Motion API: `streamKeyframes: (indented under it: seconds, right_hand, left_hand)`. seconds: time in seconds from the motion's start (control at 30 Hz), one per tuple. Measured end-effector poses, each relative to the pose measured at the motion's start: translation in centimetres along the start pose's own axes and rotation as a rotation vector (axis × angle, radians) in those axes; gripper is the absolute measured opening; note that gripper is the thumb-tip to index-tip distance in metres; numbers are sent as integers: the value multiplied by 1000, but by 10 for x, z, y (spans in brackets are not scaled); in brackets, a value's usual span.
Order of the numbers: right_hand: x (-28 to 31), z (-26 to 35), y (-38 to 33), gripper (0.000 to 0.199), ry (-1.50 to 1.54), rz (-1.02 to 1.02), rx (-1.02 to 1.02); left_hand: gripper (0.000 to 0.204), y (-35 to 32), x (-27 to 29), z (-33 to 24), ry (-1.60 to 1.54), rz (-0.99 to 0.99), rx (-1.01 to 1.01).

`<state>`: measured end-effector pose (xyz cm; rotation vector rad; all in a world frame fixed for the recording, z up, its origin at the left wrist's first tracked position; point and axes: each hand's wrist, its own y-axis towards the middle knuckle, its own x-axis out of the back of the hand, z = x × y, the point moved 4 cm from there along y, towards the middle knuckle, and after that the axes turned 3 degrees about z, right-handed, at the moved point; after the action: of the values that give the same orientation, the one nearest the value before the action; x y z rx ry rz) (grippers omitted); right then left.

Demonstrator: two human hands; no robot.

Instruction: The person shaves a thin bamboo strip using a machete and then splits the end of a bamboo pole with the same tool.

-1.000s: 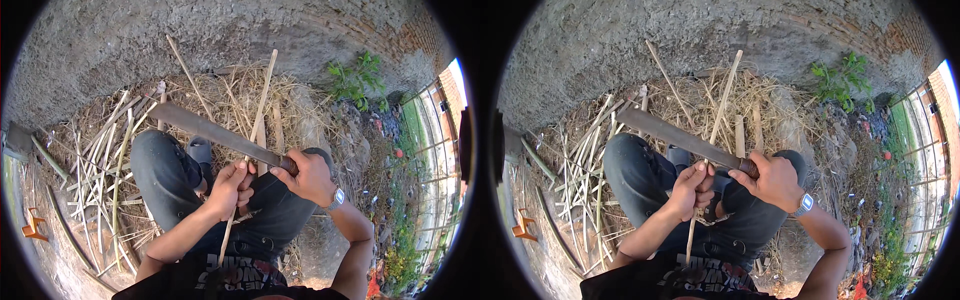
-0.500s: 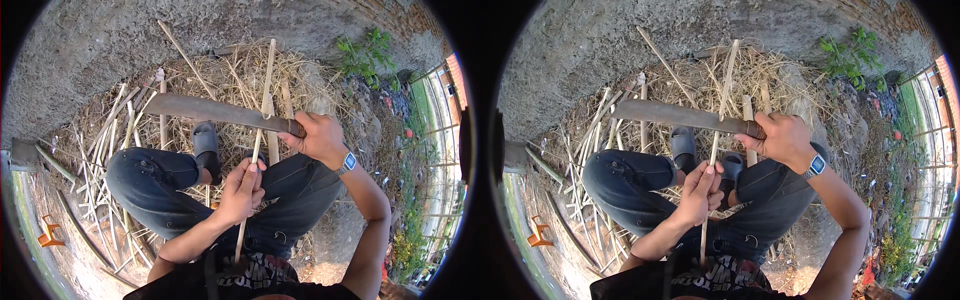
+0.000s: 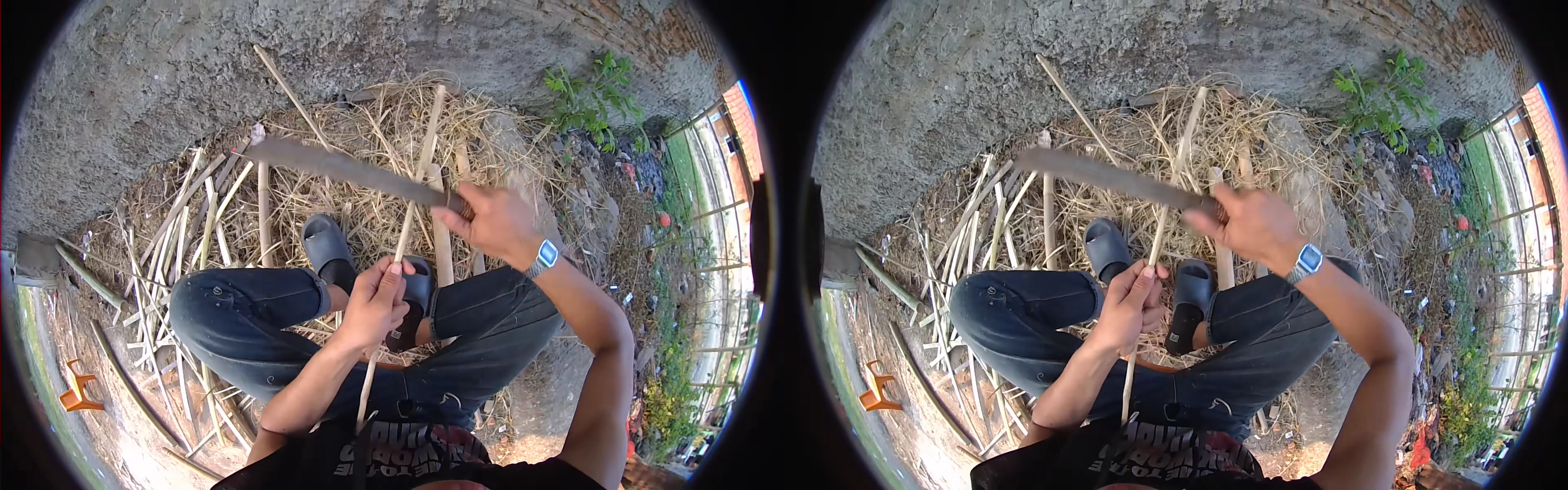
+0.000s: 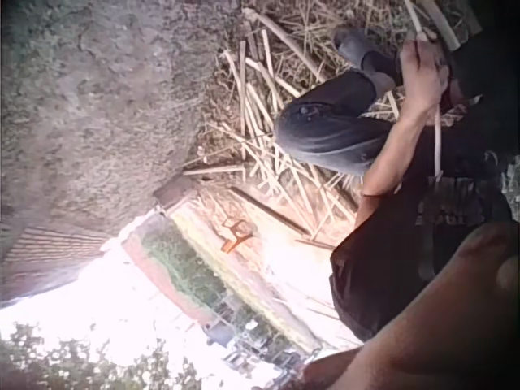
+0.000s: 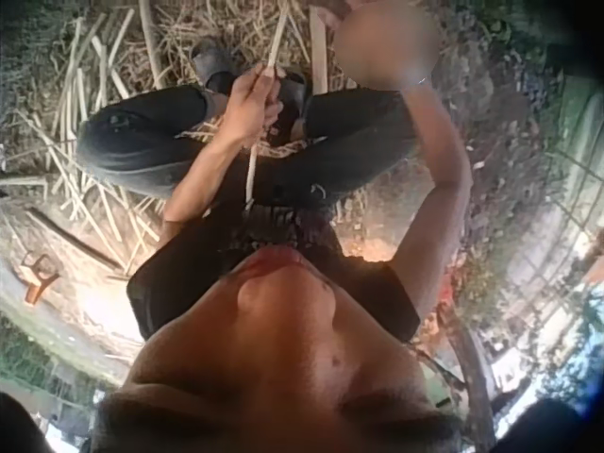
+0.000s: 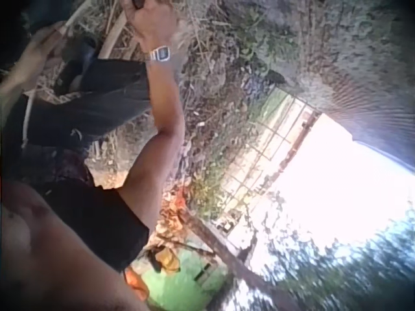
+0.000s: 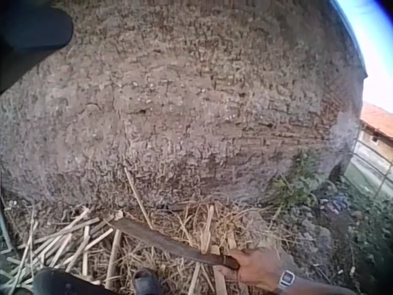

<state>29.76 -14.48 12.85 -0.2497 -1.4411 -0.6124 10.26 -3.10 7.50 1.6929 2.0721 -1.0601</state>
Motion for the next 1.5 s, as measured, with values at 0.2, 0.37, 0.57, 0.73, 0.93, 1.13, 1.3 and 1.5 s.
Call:
streamKeyframes:
  seconds: [0.2,0.37,0.57,0.73,0.93,1.13,1.3,1.5]
  right_hand:
    - [-5,-62,34,61,69,-6,-123]
    - [-17,-40,19,51,22,6,-199]
    - [-7,-109,42,61,50,-103,-314]
    - [-13,-204,31,64,139,-354,-574]
    - [6,-42,-2,52,463,-161,-254]
    - [-16,24,-23,50,381,-57,40]
    - [-10,9,-3,53,212,-138,172]
    - [-18,-40,27,58,417,-52,-207]
  left_hand:
    - [21,-18,6,18,68,57,11]
    - [18,4,11,24,37,27,82]
    - [20,-36,11,14,49,-19,134]
    - [23,-48,35,-5,-57,-19,72]
    - [35,-20,29,-13,-112,7,226]
    - [34,-3,21,-13,-388,139,251]
    - [35,-24,17,-5,-403,180,293]
    - [36,-31,26,8,-379,173,375]
